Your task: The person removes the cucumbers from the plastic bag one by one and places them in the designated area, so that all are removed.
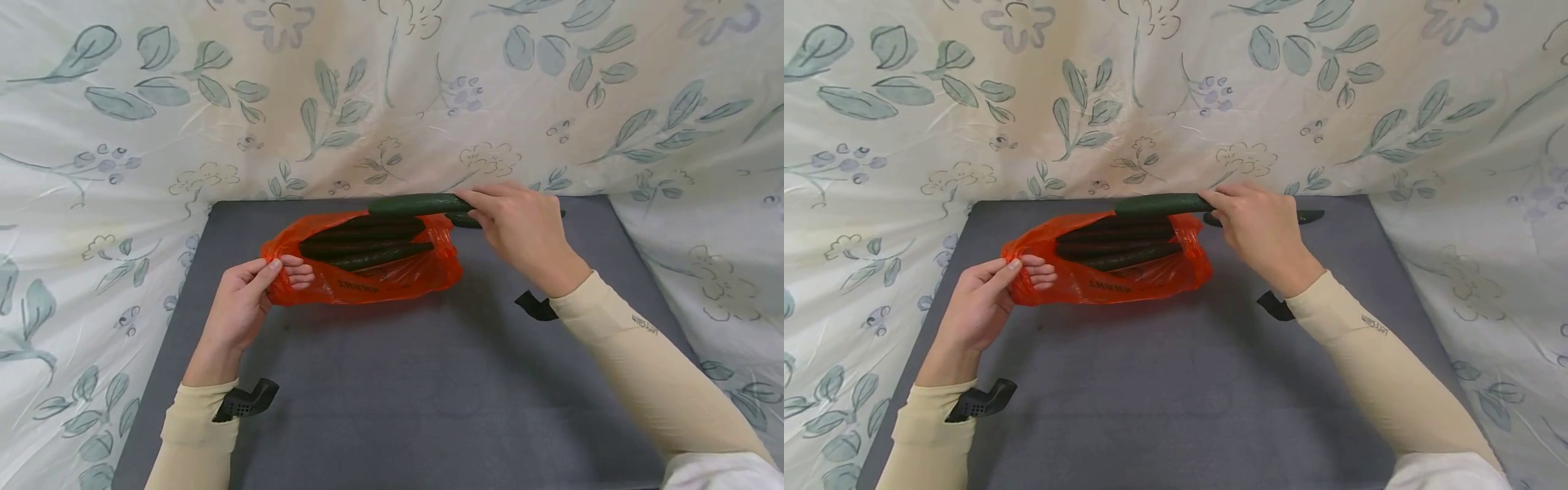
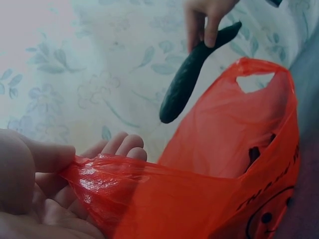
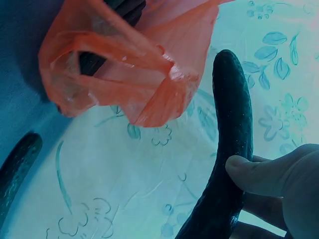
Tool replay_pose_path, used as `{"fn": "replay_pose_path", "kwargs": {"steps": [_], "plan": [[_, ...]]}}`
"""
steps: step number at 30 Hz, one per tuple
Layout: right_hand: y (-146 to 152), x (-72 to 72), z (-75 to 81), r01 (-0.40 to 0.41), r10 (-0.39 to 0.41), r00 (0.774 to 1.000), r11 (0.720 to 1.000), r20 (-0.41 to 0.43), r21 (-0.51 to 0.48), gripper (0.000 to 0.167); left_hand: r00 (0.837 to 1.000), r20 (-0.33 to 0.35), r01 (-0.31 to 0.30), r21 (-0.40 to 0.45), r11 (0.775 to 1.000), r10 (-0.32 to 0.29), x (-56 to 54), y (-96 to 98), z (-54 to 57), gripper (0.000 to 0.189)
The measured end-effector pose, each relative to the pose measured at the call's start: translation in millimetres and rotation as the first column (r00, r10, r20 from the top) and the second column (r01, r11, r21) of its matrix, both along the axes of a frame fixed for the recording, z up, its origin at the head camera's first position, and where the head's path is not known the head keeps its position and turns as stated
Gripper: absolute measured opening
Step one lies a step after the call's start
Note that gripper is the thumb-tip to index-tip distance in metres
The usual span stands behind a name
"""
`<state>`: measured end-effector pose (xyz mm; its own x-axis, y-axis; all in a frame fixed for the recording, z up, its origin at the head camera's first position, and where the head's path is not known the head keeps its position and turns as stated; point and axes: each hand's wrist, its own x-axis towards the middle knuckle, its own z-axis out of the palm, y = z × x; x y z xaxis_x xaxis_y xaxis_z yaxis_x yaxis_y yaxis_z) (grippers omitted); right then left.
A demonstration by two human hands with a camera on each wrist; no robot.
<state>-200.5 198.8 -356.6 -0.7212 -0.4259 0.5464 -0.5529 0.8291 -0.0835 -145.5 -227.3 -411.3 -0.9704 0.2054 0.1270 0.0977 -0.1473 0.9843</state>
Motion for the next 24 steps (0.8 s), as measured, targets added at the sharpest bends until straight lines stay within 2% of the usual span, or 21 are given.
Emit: {"fn": "replay_pose_path", "kwargs": {"steps": [10,24], "plan": [[19.5,-1.3,-2.2,0.046,-0.046,0.999,0.999,-0.006,-0.027,0.044,1.000,-0.004,-0.004,-0.012,1.000,0.004,1.2,0.9,1.9,0.038],[51.5,-11.8,-7.4,0.146,-0.143,0.988,0.988,0.053,-0.051,0.044,1.000,-0.020,0.015,-0.008,1.000,-0.015,-0.8,4.9,2.5,0.037]]}}
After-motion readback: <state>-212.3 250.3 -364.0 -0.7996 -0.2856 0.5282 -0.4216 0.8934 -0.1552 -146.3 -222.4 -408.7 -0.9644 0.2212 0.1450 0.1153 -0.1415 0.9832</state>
